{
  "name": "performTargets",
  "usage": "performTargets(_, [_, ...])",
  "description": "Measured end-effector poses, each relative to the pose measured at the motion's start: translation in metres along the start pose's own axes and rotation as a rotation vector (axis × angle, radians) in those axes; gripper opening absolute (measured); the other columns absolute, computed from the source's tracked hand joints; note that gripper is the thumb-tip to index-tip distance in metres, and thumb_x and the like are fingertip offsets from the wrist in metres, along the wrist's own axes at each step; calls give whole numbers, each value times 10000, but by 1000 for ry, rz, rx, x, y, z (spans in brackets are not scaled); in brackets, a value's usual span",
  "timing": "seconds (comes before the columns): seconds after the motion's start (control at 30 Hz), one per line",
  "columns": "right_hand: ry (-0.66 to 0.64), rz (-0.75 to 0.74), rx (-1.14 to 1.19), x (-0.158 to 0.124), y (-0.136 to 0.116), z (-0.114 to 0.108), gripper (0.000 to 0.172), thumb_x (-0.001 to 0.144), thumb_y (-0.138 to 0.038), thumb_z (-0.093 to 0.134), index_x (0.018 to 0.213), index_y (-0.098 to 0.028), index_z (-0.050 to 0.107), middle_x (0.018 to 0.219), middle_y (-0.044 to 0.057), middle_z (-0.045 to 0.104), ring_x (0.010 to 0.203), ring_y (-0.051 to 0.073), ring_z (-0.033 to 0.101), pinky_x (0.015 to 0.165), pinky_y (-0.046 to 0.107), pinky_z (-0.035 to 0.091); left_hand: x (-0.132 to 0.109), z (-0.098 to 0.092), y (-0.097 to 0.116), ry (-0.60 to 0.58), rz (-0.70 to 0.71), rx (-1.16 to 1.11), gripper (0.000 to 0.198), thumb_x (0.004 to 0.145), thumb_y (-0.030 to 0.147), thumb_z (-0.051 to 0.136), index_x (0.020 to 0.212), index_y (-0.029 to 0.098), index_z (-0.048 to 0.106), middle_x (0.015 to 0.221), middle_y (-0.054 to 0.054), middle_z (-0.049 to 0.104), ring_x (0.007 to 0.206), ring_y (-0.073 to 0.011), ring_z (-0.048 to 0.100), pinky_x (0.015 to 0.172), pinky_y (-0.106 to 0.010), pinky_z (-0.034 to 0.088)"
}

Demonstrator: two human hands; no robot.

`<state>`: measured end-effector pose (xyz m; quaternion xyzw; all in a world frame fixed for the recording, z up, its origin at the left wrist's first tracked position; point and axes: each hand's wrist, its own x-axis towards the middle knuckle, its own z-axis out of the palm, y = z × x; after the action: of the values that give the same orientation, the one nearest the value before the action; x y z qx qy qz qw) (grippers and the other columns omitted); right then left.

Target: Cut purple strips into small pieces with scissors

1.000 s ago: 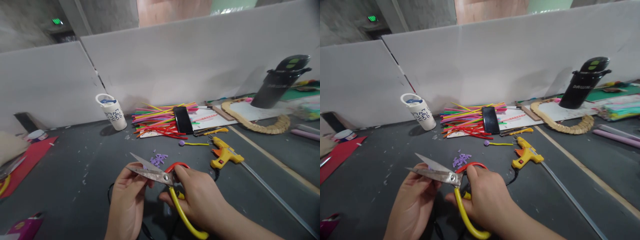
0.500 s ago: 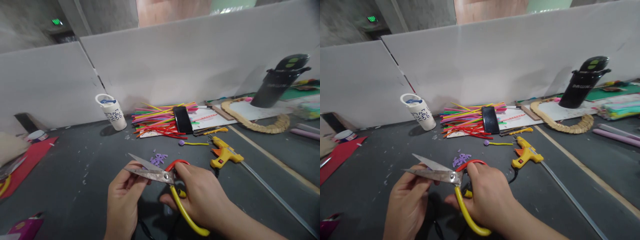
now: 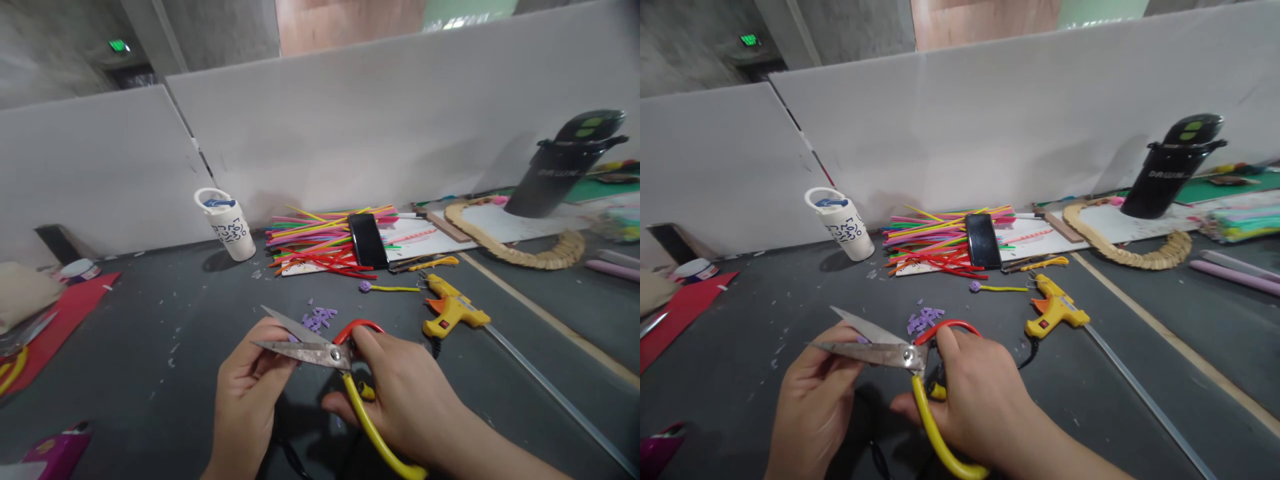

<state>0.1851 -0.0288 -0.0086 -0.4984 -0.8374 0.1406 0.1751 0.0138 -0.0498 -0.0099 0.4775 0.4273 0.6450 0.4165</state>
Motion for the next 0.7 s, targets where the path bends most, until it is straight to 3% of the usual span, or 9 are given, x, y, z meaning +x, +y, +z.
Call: performTargets(0.7, [-87, 35, -65, 0, 0, 2, 521, 706, -705, 467, 809, -196, 507, 654, 48, 622, 601, 268, 611, 492, 278, 307, 1, -4, -2, -54, -26, 9, 188, 770, 79, 580, 751, 256, 642, 724, 72, 554, 670, -61, 499, 638, -99, 412])
